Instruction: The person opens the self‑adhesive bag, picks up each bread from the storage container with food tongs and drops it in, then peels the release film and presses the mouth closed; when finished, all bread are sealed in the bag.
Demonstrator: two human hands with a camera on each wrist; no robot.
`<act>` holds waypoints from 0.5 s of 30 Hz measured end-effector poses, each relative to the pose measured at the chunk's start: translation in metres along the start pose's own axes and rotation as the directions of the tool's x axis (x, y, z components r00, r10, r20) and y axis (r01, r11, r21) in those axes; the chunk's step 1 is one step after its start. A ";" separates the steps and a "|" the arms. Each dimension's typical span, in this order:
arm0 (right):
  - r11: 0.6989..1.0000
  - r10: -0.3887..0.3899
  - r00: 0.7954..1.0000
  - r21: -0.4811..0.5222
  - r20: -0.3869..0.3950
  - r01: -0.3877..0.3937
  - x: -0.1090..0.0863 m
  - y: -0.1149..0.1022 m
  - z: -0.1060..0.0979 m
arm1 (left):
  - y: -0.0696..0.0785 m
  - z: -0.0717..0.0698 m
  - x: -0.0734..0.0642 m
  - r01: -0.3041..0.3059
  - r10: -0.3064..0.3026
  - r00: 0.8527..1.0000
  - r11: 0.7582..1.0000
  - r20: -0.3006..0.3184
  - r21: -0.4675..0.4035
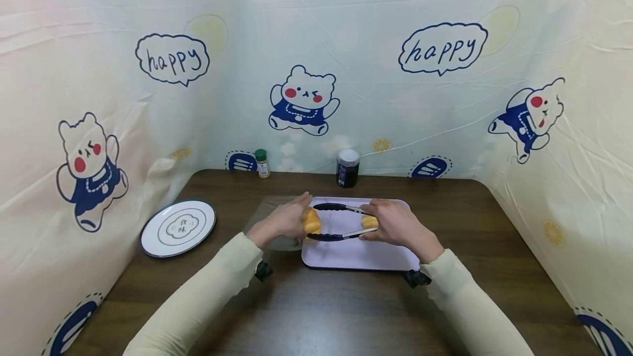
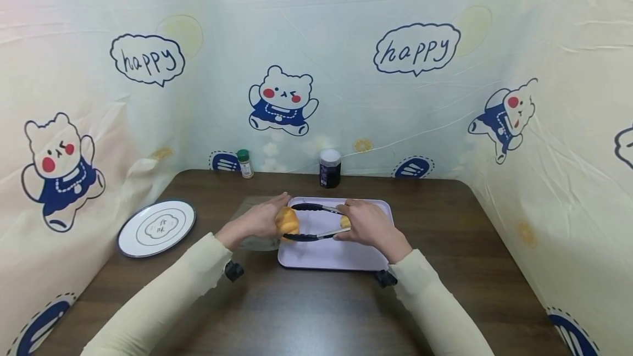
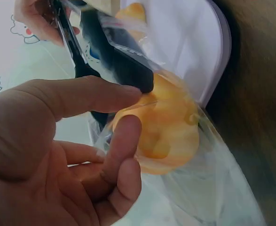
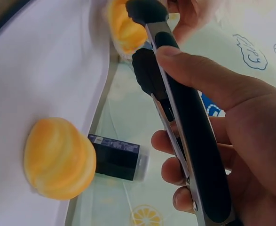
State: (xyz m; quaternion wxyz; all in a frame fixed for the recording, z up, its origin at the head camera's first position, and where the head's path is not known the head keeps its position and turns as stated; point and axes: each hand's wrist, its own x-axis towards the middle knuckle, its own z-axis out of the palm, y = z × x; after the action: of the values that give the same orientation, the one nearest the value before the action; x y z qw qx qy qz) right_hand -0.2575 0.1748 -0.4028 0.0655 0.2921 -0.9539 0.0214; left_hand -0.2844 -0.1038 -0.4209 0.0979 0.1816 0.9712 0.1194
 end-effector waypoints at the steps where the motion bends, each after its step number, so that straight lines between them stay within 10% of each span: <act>1: 1.000 0.009 1.000 0.009 0.006 -0.009 -0.001 0.000 0.001 | -0.001 -0.001 0.000 -0.001 0.001 1.000 1.000 0.003 0.024; 15: 1.000 -0.015 1.000 -0.015 0.004 0.015 -0.003 0.001 0.009 | -0.004 0.005 0.002 0.006 -0.006 1.000 0.999 0.018 -0.036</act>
State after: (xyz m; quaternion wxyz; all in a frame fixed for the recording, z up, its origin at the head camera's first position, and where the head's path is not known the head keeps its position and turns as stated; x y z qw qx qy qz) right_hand -0.2567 0.1767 -0.4117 0.0661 0.2986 -0.9520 0.0134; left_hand -0.2865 -0.1054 -0.4272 0.1102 0.1780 0.9685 0.1352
